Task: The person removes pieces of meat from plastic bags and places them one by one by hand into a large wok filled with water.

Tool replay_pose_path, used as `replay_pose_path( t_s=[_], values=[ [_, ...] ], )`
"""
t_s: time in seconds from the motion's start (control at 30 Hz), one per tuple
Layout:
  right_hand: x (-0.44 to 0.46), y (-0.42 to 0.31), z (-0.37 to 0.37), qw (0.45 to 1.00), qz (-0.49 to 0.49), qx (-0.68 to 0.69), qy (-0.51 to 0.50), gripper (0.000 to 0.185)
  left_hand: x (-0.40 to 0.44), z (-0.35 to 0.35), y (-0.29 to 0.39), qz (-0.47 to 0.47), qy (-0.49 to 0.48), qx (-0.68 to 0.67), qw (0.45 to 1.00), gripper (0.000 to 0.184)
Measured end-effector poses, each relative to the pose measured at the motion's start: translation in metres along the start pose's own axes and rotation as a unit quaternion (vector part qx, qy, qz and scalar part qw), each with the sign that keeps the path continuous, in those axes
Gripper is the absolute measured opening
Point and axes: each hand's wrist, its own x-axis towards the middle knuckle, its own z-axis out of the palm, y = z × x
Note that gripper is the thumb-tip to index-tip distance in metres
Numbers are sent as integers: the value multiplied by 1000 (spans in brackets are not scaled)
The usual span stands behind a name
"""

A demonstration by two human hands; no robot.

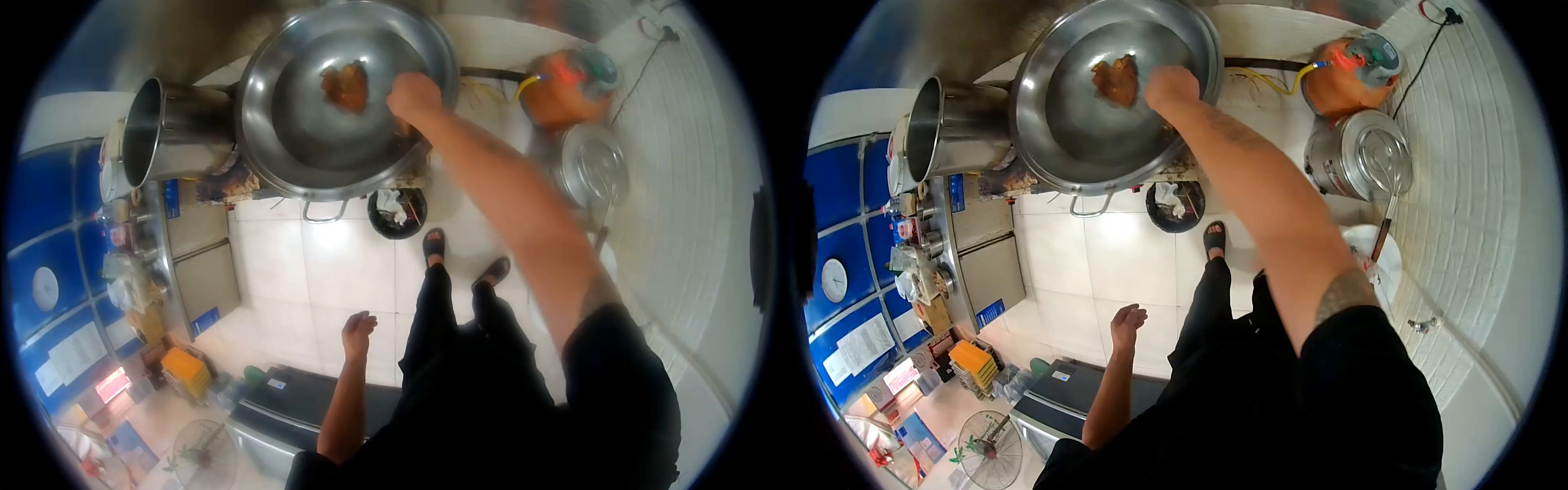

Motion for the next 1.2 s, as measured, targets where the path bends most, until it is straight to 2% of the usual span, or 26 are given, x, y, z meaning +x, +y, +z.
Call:
replay_pose_path(
  t_s=[0.03, 0.1, 0.13, 0.2, 0.23, 0.3, 0.33, 0.37, 0.43, 0.47, 0.53, 0.57, 0.6, 0.63, 0.7, 0.77, 0.83, 0.9, 0.97, 1.0, 1.07, 1.1, 1.17, 1.2],
  values=[
    [-14, 5, -14, 1000, 8, -2, -2, 24, -3, 3, -2, -5, -5, 4, 1000, 28],
    [-48, 27, -54, 976, -106, -14, 191, 27, 3, 24, -2, 31, -53, 35, 998, 26],
    [-73, 47, -80, 978, -87, -25, 190, 27, 8, 35, -4, 45, -89, 62, 993, 28],
    [-136, 116, -132, 959, -112, 200, 165, 32, 11, 68, 0, 65, -152, 117, 979, 29],
    [-170, 164, -145, 966, -69, 181, 169, 32, 3, 93, 12, 72, -178, 144, 971, 28],
    [-245, 257, -165, 929, -31, 317, 190, 30, -6, 143, 27, 77, -257, 173, 948, 29],
    [-289, 296, -178, 948, 45, 258, 183, 24, -16, 173, 37, 80, -286, 217, 930, 30],
    [-327, 346, -178, 940, 110, 269, 179, 22, -25, 202, 44, 88, -308, 262, 910, 30],
    [-398, 436, -155, 923, 221, 264, 170, 22, -38, 256, 39, 86, -368, 294, 878, 31],
    [-434, 473, -135, 916, 268, 247, 165, 24, -46, 284, 31, 118, -389, 335, 850, 31],
    [-490, 541, -74, 926, 319, 149, 133, 23, -74, 342, 18, 182, -420, 411, 788, 32],
    [-508, 569, -27, 935, 310, 119, 125, 23, -91, 373, 13, 213, -431, 447, 754, 32],
    [-527, 586, 1, 943, 301, 87, 116, 22, -105, 396, 0, 220, -449, 424, 755, 35],
    [-533, 582, 19, 936, 340, 59, 64, 23, -113, 420, -17, 226, -465, 400, 757, 38],
    [-551, 588, 57, 947, 320, 15, -24, 27, -142, 468, -37, 368, -423, 433, 706, 46],
    [-567, 592, 85, 947, 320, -4, -8, 30, -166, 510, -48, 440, -388, 423, 691, 51],
    [-576, 595, 93, 948, 318, -29, 8, 34, -168, 535, -70, 451, -378, 437, 680, 48],
    [-583, 598, 84, 962, 270, -17, 27, 37, -164, 554, -83, 464, -366, 450, 670, 46],
    [-583, 599, 73, 970, 244, -20, 3, 37, -161, 566, -87, 351, -382, 553, 652, 34],
    [-584, 603, 70, 976, 217, -33, -20, 38, -160, 568, -89, 350, -384, 555, 650, 34],
    [-579, 611, 69, 978, 205, -18, -35, 38, -154, 568, -90, 299, -407, 439, 743, 24],
    [-578, 613, 69, 981, 190, -7, -49, 39, -155, 568, -85, 297, -407, 441, 743, 24],
    [-575, 611, 69, 980, 190, -13, -55, 36, -163, 568, -67, 163, -425, 377, 807, 19],
    [-574, 611, 69, 979, 192, -21, -60, 33, -164, 566, -60, 160, -439, 360, 808, 18]
  ],
)
